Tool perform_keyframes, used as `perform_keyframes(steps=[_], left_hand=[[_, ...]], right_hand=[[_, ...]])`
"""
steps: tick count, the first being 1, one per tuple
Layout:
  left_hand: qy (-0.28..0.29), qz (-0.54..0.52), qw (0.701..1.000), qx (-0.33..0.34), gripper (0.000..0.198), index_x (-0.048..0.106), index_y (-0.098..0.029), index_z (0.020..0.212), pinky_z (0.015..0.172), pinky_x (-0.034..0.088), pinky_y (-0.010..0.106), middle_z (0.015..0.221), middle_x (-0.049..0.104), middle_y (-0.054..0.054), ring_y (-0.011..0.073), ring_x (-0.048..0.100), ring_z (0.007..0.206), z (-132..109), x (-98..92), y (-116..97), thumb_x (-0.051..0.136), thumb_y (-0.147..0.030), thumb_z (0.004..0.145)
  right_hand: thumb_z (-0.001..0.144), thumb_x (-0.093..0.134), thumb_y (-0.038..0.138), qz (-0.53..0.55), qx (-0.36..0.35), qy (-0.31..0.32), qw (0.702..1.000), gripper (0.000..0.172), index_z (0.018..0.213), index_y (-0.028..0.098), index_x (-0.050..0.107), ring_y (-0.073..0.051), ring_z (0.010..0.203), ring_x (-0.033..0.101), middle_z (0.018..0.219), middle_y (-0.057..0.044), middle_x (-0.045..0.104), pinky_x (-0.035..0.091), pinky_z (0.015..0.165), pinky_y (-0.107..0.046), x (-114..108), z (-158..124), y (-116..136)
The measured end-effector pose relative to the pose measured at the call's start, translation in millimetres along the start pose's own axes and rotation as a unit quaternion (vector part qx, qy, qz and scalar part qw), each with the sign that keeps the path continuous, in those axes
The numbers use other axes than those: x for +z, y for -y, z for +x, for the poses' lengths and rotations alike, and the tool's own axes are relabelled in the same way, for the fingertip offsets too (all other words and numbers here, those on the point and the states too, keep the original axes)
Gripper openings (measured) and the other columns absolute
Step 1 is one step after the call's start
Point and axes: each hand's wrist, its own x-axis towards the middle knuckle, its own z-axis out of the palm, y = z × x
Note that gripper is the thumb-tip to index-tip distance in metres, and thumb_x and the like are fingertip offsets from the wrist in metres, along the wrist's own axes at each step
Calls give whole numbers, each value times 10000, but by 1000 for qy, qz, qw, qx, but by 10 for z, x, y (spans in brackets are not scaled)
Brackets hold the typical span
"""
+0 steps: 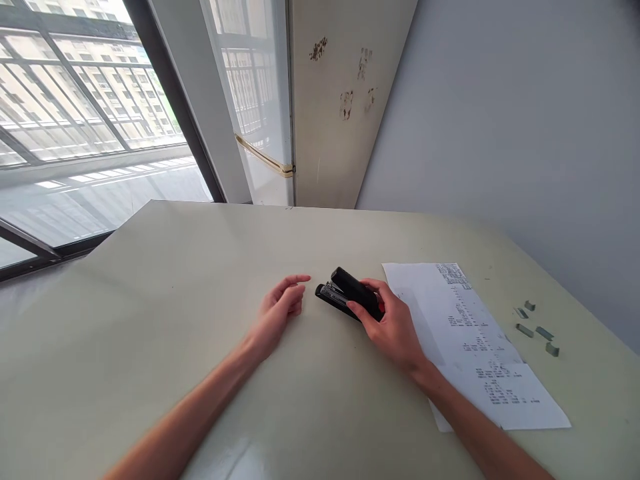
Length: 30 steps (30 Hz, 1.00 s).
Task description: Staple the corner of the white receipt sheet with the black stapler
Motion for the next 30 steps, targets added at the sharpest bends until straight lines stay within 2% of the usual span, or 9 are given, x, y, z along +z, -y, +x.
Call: perform_keyframes(steps=[3, 5, 11, 14, 16, 19, 22, 27, 30], left_hand=[[11, -218, 975, -51, 208, 728, -140, 1030, 577, 405, 209, 732, 430, -37, 92, 390, 600, 36, -29, -22, 692, -299, 901], [9, -299, 952, -70, 170, 723, -125, 988, 566, 435, 200, 730, 477, -21, 90, 451, 606, 48, -31, -21, 692, -265, 896], [4, -352, 932, -90, 226, 747, -104, 999, 730, 567, 246, 834, 667, 68, 141, 657, 755, 54, -56, 34, 667, -312, 962], [-10, -365, 926, -95, 303, 756, -106, 1014, 864, 583, 288, 1014, 744, 139, 196, 728, 936, 57, -84, 51, 625, -380, 1005], [-16, -371, 924, -91, 340, 755, -103, 1026, 968, 571, 322, 1157, 751, 182, 243, 729, 1093, 61, -89, 57, 595, -404, 1024], [-6, -377, 923, -82, 395, 751, -87, 1052, 1062, 543, 378, 1237, 740, 213, 292, 697, 1217, 62, -72, 66, 545, -424, 1045], [18, -374, 923, -84, 432, 744, -76, 1102, 1086, 529, 415, 1248, 741, 218, 315, 684, 1245, 45, -37, 76, 517, -440, 1056], [68, -346, 929, -109, 473, 726, -89, 1213, 1061, 536, 421, 1281, 742, 199, 315, 687, 1250, -22, 32, 77, 482, -469, 1073], [95, -309, 939, -115, 481, 733, -94, 1214, 1051, 544, 408, 1324, 728, 197, 306, 695, 1242, -55, 68, 67, 457, -468, 1088]], right_hand=[[937, 680, 438, -42, -49, 13, 998, 312, 1197, 276, 624, -286, 973, 716, 1140, -74, 760, 573, 864, -447, 91, 206, -15], [917, 687, 385, -61, -91, 21, 994, 268, 1150, 267, 628, -290, 1014, 707, 1131, -74, 757, 554, 906, -451, 214, 430, -1], [895, 696, 300, -61, -163, 97, 980, 261, 1141, 247, 626, -260, 1078, 689, 1161, -61, 742, 526, 962, -421, 737, 1233, 175], [903, 718, 329, -57, -184, 144, 971, 287, 1167, 248, 642, -244, 1125, 680, 1208, -61, 723, 529, 981, -392, 867, 1389, 304], [954, 678, 382, -55, -197, 129, 970, 312, 1231, 245, 634, -256, 1215, 645, 1298, -91, 680, 524, 1012, -403, 841, 1295, 375], [1043, 561, 395, -73, -254, 62, 962, 271, 1272, 271, 633, -267, 1295, 592, 1333, -98, 658, 494, 1085, -441, 700, 909, 415], [1006, 645, 390, -156, -316, 91, 931, 233, 1191, 257, 694, -323, 1353, 538, 1395, -127, 624, 464, 1125, -513, 596, 480, 369], [1030, 624, 318, -201, -305, 85, 927, 179, 1142, 250, 746, -335, 1421, 492, 1416, -140, 619, 450, 1157, -558, 580, 148, 303], [1059, 578, 299, -197, -301, 68, 930, 196, 1153, 256, 745, -304, 1400, 521, 1411, -121, 634, 461, 1156, -519, 437, 58, 315]])
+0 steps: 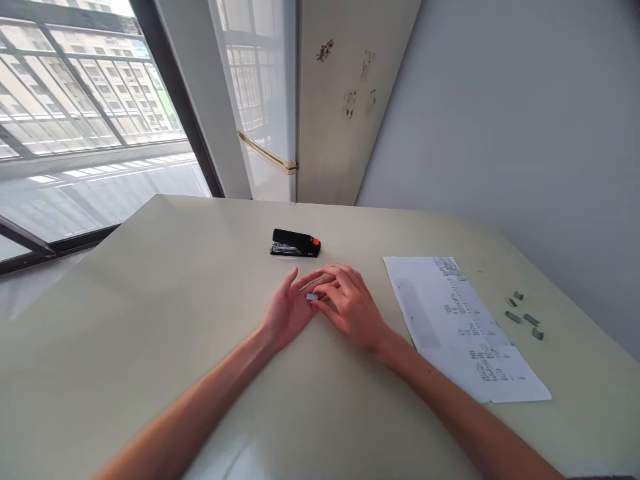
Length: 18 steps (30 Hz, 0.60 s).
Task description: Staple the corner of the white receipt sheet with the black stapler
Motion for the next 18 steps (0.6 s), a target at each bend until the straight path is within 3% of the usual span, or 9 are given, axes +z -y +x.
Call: perform_keyframes(steps=[3, 5, 9, 11, 15, 18], left_hand=[[6, 32, 999, 2, 455, 752, -94, 1168, 1117, 518, 414, 1367, 708, 203, 309, 679, 1281, -2, 32, -15, 493, -457, 1077], [-9, 36, 999, 6, 411, 765, -90, 1116, 1166, 493, 426, 1378, 700, 211, 319, 660, 1315, 7, 54, -47, 532, -425, 1061], [-56, 36, 998, 2, 347, 781, -85, 1053, 1172, 507, 437, 1355, 713, 215, 325, 662, 1316, 32, 106, -114, 550, -344, 1055], [-79, 41, 996, 0, 341, 784, -83, 1044, 1142, 539, 432, 1321, 729, 213, 318, 685, 1282, 43, 130, -131, 539, -319, 1061], [-111, 55, 992, 3, 325, 781, -82, 1016, 1025, 616, 393, 1231, 759, 206, 288, 747, 1150, 65, 163, -149, 527, -278, 1071], [-116, 61, 991, 6, 338, 778, -81, 985, 918, 655, 362, 1114, 778, 182, 252, 776, 1002, 76, 187, -170, 498, -245, 1081]], right_hand=[[1070, 565, 335, -16, 44, -37, 998, 192, 1149, 282, 732, -286, 1372, 550, 1417, -92, 635, 468, 1148, -498, -290, -255, -135], [1067, 568, 377, -43, 97, -69, 992, 194, 1142, 295, 727, -286, 1351, 564, 1417, -77, 632, 471, 1134, -498, -535, -535, -360], [1039, 563, 484, -150, 235, -128, 952, 275, 1049, 270, 735, -327, 1307, 567, 1374, -87, 646, 497, 1057, -520, -1020, -1192, -1065], [1029, 543, 504, -211, 273, -143, 928, 327, 1053, 241, 737, -345, 1279, 569, 1357, -118, 647, 470, 1072, -546, -1212, -1451, -1432], [1008, 521, 455, -274, 349, -136, 886, 340, 1018, 192, 737, -382, 1272, 550, 1324, -168, 648, 439, 1068, -576, -1458, -1687, -1931], [984, 533, 436, -275, 378, -135, 874, 343, 1063, 161, 721, -409, 1255, 552, 1293, -198, 658, 462, 1025, -589, -1535, -1697, -2020]])
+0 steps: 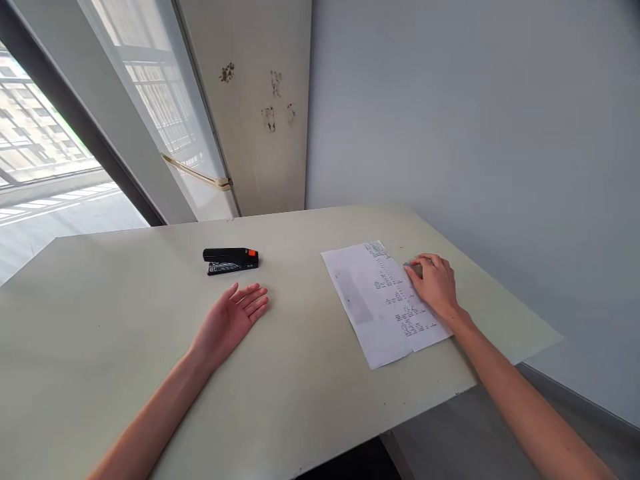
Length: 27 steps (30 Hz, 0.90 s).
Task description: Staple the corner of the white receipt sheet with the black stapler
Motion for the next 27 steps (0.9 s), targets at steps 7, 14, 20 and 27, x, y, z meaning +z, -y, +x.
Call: perform_keyframes(steps=[7, 14, 20, 27], left_hand=[[9, 28, 1000, 0, 304, 776, -85, 974, 830, 665, 341, 973, 758, 135, 212, 752, 882, 10, 31, -30, 502, -178, 1068], [17, 55, 998, 0, 250, 785, -97, 999, 822, 667, 329, 972, 743, 123, 204, 737, 899, 79, -15, -25, 557, -188, 1047], [44, 88, 995, -4, 213, 790, -107, 1014, 842, 664, 331, 984, 726, 121, 205, 718, 911, 82, -52, -32, 602, -206, 1030], [114, 117, 987, -4, 150, 795, -135, 1026, 892, 633, 329, 1005, 711, 115, 211, 683, 936, 126, -158, -18, 719, -255, 976]], right_hand=[[1031, 504, 501, 79, -58, 89, 991, 441, 1344, 216, 627, -326, 1405, 539, 1447, -122, 651, 475, 1140, -513, -244, -531, 375], [1093, 314, 609, 63, -82, 186, 977, 685, 1659, 226, 357, -281, 1649, 163, 1768, -56, 257, 224, 1336, -551, -205, -976, 639], [1104, 282, 586, 45, -77, 174, 981, 670, 1682, 249, 324, -265, 1652, 137, 1774, -33, 223, 225, 1342, -540, -178, -975, 681], [1108, 298, 564, 33, -81, 163, 983, 672, 1676, 206, 329, -265, 1650, 148, 1769, -51, 244, 232, 1342, -543, -145, -1133, 870]])
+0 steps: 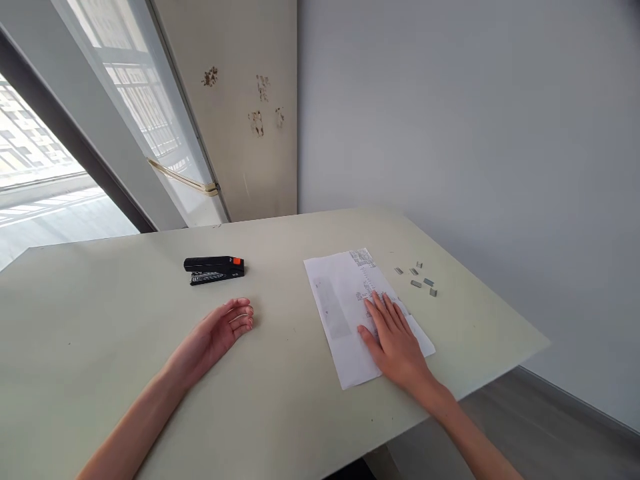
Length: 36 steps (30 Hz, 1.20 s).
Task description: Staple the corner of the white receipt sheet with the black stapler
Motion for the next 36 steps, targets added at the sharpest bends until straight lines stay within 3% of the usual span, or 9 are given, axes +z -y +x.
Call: perform_keyframes(steps=[6, 12, 36], left_hand=[[33, 42, 999, 2, 226, 790, -147, 1055, 883, 596, 311, 998, 699, 95, 198, 651, 909, -36, 2, -1, 746, -351, 968], [28, 76, 997, 8, 234, 790, -158, 1023, 857, 562, 315, 975, 678, 89, 194, 623, 877, -107, 95, -12, 727, -380, 980], [29, 78, 997, 1, 262, 782, -168, 1010, 827, 524, 321, 968, 660, 95, 200, 600, 862, -126, 67, 27, 695, -415, 997]], right_hand=[[1111, 355, 516, 2, -26, -25, 999, 662, 1707, 262, 224, -280, 1647, 170, 1776, -34, 226, 254, 1332, -571, 111, -124, 272], [1105, 380, 497, 14, -30, -31, 999, 692, 1723, 350, 104, -316, 1640, 197, 1781, -6, 204, 288, 1306, -626, 117, -166, 388], [1085, 380, 554, 0, 4, -25, 1000, 670, 1694, 310, 246, -338, 1619, 265, 1759, -18, 287, 312, 1288, -652, 119, -70, 113]])
